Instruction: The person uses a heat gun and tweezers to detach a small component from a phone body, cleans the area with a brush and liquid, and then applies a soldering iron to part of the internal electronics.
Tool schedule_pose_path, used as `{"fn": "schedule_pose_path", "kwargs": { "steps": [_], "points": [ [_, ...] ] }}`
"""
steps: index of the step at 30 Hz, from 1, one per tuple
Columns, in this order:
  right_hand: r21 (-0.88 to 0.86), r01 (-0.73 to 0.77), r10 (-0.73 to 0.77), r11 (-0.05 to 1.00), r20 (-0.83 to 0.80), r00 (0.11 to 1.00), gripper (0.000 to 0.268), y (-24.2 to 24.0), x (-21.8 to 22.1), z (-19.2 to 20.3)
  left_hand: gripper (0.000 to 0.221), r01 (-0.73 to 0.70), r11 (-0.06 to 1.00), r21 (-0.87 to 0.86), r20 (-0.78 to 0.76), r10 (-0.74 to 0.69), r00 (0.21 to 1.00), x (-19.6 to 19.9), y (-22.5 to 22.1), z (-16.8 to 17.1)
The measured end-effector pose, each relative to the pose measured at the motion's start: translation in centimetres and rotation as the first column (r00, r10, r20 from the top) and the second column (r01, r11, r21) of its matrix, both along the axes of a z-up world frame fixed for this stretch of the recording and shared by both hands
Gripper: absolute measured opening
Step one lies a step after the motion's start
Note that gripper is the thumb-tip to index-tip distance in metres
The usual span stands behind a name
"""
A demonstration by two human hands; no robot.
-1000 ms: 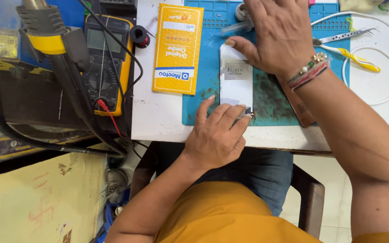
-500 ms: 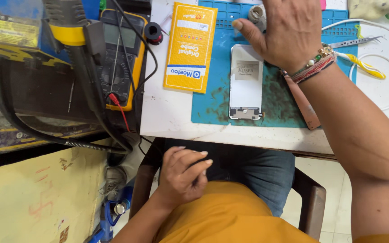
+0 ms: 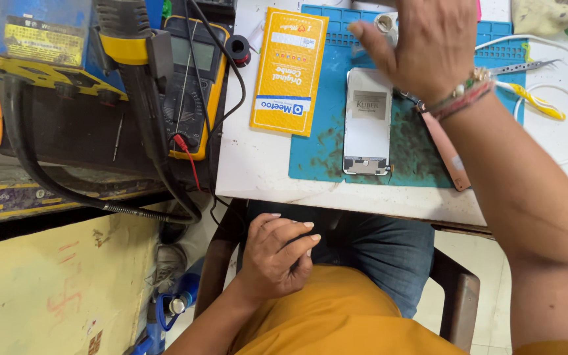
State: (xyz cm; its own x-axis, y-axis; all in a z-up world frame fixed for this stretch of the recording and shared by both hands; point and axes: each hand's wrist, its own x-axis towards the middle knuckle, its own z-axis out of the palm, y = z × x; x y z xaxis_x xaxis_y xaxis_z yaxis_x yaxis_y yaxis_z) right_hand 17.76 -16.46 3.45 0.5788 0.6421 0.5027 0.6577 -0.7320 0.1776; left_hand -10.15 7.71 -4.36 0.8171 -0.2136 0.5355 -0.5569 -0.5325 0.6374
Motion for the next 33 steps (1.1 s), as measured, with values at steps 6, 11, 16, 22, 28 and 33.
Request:
{"fn": "schedule_pose_path", "kwargs": {
  "steps": [6, 11, 16, 22, 28, 33],
  "points": [
    [0.101, -0.112, 0.12, 0.989, -0.08, 0.989, 0.046, 0.9, -5.5, 0.8, 0.03, -0.009, 0.999, -0.032, 0.004, 0.009, 1.0, 0.2, 0.0, 0.0],
    [0.12, -0.114, 0.129, 0.986, -0.126, 0.984, 0.044, 1.5, -6.4, 1.0, 0.033, -0.024, 0.999, -0.042, 0.026, 0.025, 0.999, 0.5, 0.7, 0.2],
    [0.084, -0.048, 0.054, 0.995, -0.075, 0.996, 0.036, 2.1, -3.9, 2.1, 0.034, -0.07, 0.996, -0.053, 0.114, 0.076, 0.991, 1.5, 2.5, 1.6],
    [0.114, -0.058, 0.062, 0.992, -0.031, 0.998, 0.032, 4.1, -3.6, 2.0, 0.027, -0.379, 0.923, -0.072, 0.268, 0.384, 0.884, 4.1, 7.9, 2.6],
    [0.135, 0.088, -0.075, 0.987, -0.102, 0.992, 0.033, 4.8, -1.2, 2.1, 0.037, -0.471, 0.87, -0.144, 0.194, 0.492, 0.849, 6.3, 10.5, 2.4],
    [0.164, 0.108, -0.094, 0.981, -0.089, 0.992, 0.037, 5.2, -0.7, 2.1, 0.041, -0.483, 0.862, -0.152, 0.144, 0.503, 0.852, 7.5, 11.6, 2.1]
  ]
}}
